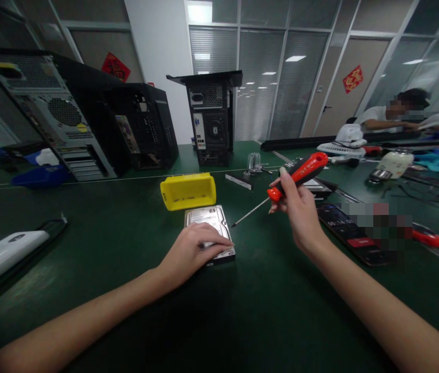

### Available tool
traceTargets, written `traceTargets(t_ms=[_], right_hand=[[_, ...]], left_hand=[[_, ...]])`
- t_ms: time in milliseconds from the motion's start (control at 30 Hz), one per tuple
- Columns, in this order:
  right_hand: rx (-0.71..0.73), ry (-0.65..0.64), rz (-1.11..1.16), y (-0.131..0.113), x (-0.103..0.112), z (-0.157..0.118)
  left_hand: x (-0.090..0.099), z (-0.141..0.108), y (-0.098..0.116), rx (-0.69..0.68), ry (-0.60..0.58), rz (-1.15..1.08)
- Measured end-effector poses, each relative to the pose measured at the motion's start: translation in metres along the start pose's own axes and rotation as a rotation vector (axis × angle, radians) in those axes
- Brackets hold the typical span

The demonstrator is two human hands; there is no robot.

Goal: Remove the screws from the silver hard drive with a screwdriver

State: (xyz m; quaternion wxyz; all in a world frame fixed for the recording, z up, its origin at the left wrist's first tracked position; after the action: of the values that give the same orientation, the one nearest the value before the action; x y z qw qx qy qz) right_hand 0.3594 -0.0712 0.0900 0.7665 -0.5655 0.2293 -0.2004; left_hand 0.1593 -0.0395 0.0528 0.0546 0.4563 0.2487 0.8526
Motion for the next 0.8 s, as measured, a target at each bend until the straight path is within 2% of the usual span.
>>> traceTargets(t_ms=[100,200,267,400,533,800], right_hand=[[0.109,-0.006,-0.06,-0.014,0.0,-0.006],[0.242,-0.09,-0.148,-0.025,-0.008,-0.017],[0.279,-0.137,-0.177,-0.027,-0.013,-0.024],[0.293,-0.156,-0.188,-0.03,-0.015,-0.029],[0.275,-0.145,-0.202,-0.031,-0.014,-0.028],[0.255,-0.13,-0.231,-0.03,-0.015,-0.029]], left_hand=[[0.0,-0.002,-0.003,0.029,0.026,-0.011],[0.0,-0.002,-0.007,0.072,0.08,-0.087],[-0.001,-0.002,-0.01,0.104,0.102,-0.152],[-0.003,-0.003,-0.016,0.168,0.13,-0.241],[-0.004,-0.003,-0.017,0.173,0.14,-0.276],[-0.004,0.003,-0.013,0.149,0.056,-0.195]])
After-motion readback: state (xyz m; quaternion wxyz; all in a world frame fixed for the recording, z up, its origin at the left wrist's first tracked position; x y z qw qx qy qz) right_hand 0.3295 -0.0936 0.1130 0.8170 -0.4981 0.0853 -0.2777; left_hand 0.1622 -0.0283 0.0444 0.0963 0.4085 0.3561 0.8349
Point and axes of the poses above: each hand's wrist, its own z-axis towards the middle knuckle, its own x-axis out of the back of the hand, y = z × x, the point moved 7 cm from there along z, towards the middle knuckle, and after that the axes turned 6 degrees about -x, right-handed, at the moved point
